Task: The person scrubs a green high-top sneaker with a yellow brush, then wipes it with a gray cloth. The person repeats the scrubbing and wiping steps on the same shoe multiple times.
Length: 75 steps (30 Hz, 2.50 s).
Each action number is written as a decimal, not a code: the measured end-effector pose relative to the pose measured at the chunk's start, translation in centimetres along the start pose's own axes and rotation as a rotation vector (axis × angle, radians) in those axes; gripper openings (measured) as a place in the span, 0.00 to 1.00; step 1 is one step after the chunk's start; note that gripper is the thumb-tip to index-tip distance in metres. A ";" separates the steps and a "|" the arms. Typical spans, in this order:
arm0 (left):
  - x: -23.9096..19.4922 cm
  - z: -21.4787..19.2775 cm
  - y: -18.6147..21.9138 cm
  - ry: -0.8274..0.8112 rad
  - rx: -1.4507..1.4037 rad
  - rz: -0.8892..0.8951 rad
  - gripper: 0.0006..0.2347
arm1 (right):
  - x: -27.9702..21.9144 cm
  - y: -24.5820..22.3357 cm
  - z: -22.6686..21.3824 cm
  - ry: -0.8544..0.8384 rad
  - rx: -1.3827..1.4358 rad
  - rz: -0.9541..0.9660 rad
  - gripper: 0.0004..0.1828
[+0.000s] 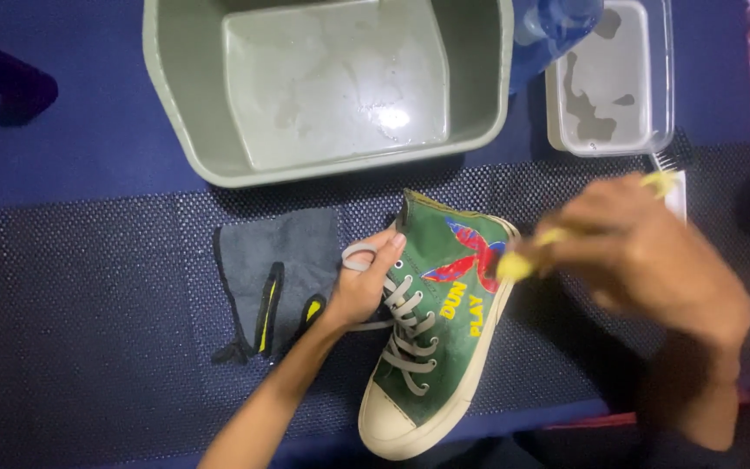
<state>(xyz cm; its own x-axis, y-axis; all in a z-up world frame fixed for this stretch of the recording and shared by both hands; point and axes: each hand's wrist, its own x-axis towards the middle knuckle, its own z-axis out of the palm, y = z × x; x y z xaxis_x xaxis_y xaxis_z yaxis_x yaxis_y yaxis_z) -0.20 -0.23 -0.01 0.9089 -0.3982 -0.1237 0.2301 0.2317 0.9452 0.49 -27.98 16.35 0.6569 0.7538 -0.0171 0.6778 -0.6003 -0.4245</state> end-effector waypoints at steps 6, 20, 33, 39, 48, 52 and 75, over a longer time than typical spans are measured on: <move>-0.2 0.0 -0.1 -0.009 -0.043 -0.032 0.16 | 0.8 0.0 1.0 -0.064 -0.002 -0.010 0.21; 0.0 -0.1 -0.6 0.012 -0.019 -0.010 0.15 | 1.4 0.2 1.3 0.111 -0.231 -0.008 0.35; -0.9 -0.2 1.1 -0.080 -0.084 0.003 0.08 | 2.1 -1.2 2.0 0.214 -0.328 -0.076 0.36; -0.8 -0.4 1.4 -0.113 0.047 0.028 0.09 | 1.4 -0.7 2.3 0.241 -0.382 0.022 0.26; -0.1 -0.5 2.2 -0.154 -0.031 -0.047 0.12 | 2.0 -1.4 2.0 0.179 -0.341 -0.056 0.31; -0.2 -0.4 2.1 -0.148 -0.053 -0.071 0.12 | 2.0 -1.9 1.1 0.293 -0.436 0.016 0.18; -0.5 -0.4 2.4 -0.162 -0.072 -0.021 0.10 | 1.9 -2.0 2.9 0.310 -0.430 -0.025 0.19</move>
<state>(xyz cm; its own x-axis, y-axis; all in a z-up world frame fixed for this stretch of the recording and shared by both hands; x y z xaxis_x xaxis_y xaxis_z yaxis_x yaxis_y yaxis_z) 0.07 0.89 2.24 0.8373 -0.5398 -0.0873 0.2780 0.2826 0.9181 -0.54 -24.57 14.48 0.6612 0.6942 0.2846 0.7262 -0.6874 -0.0103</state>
